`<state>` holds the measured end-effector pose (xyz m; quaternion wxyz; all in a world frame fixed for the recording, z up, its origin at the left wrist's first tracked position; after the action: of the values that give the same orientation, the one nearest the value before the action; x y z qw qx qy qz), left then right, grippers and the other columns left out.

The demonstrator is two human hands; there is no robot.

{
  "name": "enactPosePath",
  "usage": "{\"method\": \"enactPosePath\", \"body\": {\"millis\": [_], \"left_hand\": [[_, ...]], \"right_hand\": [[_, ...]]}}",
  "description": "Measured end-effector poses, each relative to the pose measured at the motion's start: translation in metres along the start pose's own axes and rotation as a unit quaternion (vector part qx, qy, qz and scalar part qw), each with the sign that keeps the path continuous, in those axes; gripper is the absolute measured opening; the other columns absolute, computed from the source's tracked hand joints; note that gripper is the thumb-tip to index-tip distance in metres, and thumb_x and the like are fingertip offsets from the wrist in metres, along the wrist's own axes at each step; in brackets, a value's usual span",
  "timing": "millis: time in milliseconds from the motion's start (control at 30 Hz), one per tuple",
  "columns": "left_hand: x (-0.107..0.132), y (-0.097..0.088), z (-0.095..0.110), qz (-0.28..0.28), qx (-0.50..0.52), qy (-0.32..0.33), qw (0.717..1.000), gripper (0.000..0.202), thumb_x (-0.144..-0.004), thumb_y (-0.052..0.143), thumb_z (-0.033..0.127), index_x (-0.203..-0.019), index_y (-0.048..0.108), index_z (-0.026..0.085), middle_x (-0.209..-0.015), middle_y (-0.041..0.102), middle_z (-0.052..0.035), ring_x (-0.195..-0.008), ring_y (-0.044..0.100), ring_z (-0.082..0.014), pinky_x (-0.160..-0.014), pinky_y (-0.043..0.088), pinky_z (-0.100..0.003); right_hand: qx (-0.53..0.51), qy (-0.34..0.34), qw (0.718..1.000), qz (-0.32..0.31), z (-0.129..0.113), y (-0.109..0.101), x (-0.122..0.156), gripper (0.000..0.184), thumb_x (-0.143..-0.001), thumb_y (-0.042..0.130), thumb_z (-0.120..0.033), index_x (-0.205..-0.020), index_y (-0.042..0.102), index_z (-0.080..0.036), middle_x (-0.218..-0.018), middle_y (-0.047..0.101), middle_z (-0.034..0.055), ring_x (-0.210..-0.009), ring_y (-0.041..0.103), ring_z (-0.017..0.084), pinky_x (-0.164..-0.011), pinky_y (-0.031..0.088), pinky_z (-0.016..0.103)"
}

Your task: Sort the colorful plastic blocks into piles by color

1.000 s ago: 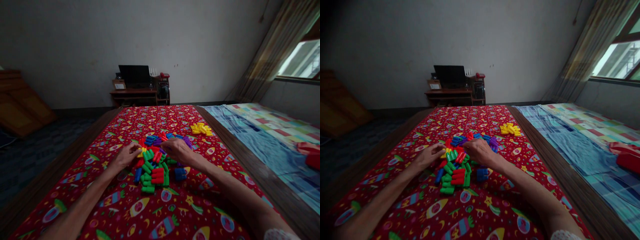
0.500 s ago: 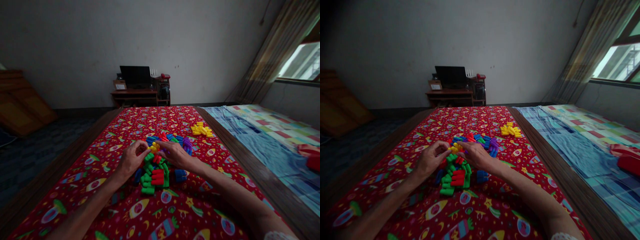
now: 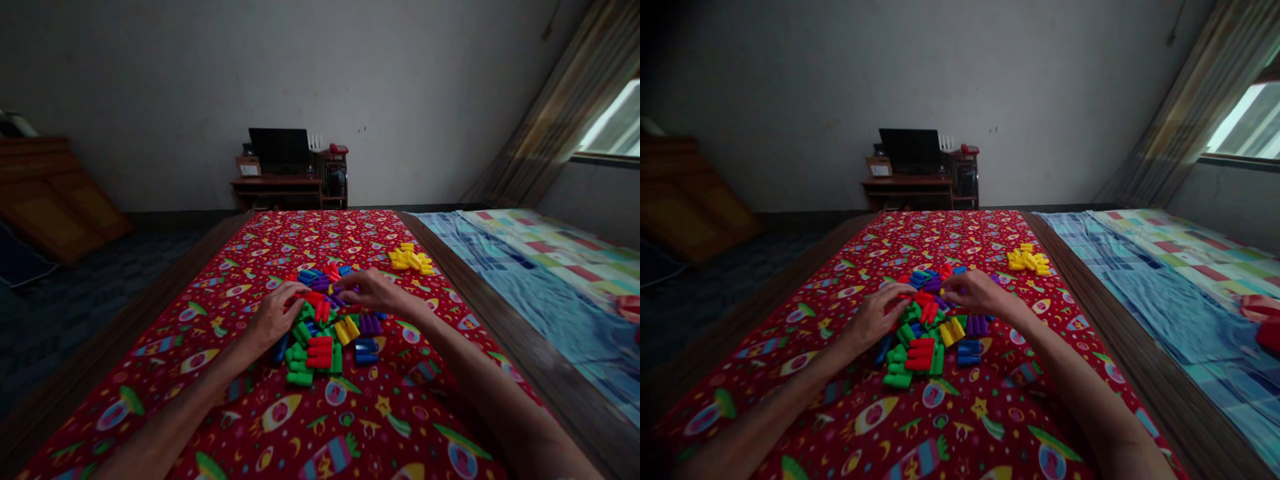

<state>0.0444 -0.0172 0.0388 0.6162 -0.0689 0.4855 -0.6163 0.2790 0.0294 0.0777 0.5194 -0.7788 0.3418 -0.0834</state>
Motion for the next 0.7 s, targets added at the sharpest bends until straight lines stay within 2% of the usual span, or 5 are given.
{"method": "enactPosePath", "body": {"millis": [133, 333, 467, 567, 700], "left_hand": [[0.007, 0.007, -0.002, -0.101, -0.051, 0.064, 0.992, 0.037, -0.095, 0.041, 0.041, -0.119, 0.062, 0.022, -0.126, 0.063, -0.0092, -0.122, 0.053, -0.0255, -0.105, 0.042, -0.043], [0.016, 0.019, -0.011, -0.132, -0.094, 0.086, 0.983, 0.040, -0.094, 0.043, 0.047, -0.123, 0.057, 0.023, -0.129, 0.061, -0.0093, -0.127, 0.049, -0.0270, -0.111, 0.031, -0.052], [0.014, 0.017, -0.017, -0.069, -0.081, 0.074, 0.992, 0.031, -0.095, 0.041, 0.042, -0.104, 0.060, 0.019, -0.109, 0.067, -0.0098, -0.107, 0.060, -0.0245, -0.102, 0.042, -0.048], [0.012, 0.015, -0.019, -0.032, -0.061, 0.068, 0.995, 0.027, -0.095, 0.040, 0.036, -0.097, 0.059, 0.019, -0.103, 0.067, -0.0092, -0.101, 0.062, -0.0225, -0.093, 0.050, -0.040], [0.014, 0.016, -0.021, -0.001, -0.043, 0.061, 0.997, 0.024, -0.095, 0.041, 0.034, -0.099, 0.059, 0.019, -0.105, 0.066, -0.0087, -0.106, 0.060, -0.0221, -0.096, 0.049, -0.038]], "right_hand": [[0.123, -0.038, 0.981, -0.147, -0.041, 0.027, 0.008, 0.048, -0.080, 0.071, -0.033, -0.124, 0.059, -0.016, -0.090, 0.070, 0.0098, -0.076, 0.062, 0.018, -0.065, 0.044, 0.025], [0.047, -0.053, 0.990, -0.118, -0.023, 0.015, 0.009, 0.032, -0.082, 0.064, -0.017, -0.114, 0.064, -0.018, -0.092, 0.070, 0.0060, -0.076, 0.062, 0.015, -0.066, 0.045, 0.023], [-0.001, 0.055, 0.993, 0.105, 0.042, -0.028, 0.007, 0.016, -0.082, 0.063, -0.026, -0.093, 0.072, -0.017, -0.081, 0.071, 0.0034, -0.068, 0.062, 0.014, -0.062, 0.044, 0.023], [0.058, 0.158, 0.924, 0.343, 0.102, -0.054, 0.020, 0.019, -0.080, 0.062, -0.030, -0.086, 0.072, -0.015, -0.085, 0.072, 0.0078, -0.075, 0.064, 0.019, -0.070, 0.047, 0.029], [0.096, 0.235, 0.854, 0.454, 0.160, -0.062, 0.044, 0.020, -0.077, 0.059, -0.029, -0.088, 0.071, -0.016, -0.093, 0.073, 0.0108, -0.082, 0.066, 0.023, -0.078, 0.051, 0.035]]}}
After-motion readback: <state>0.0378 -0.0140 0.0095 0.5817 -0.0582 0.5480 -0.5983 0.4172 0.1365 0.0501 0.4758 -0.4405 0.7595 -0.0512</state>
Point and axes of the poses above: each hand's wrist, its own x-axis away from the middle knuckle, its own y-axis out of the palm, z = x × y, the point moved 2 cm from there along -x, towards the middle knuckle
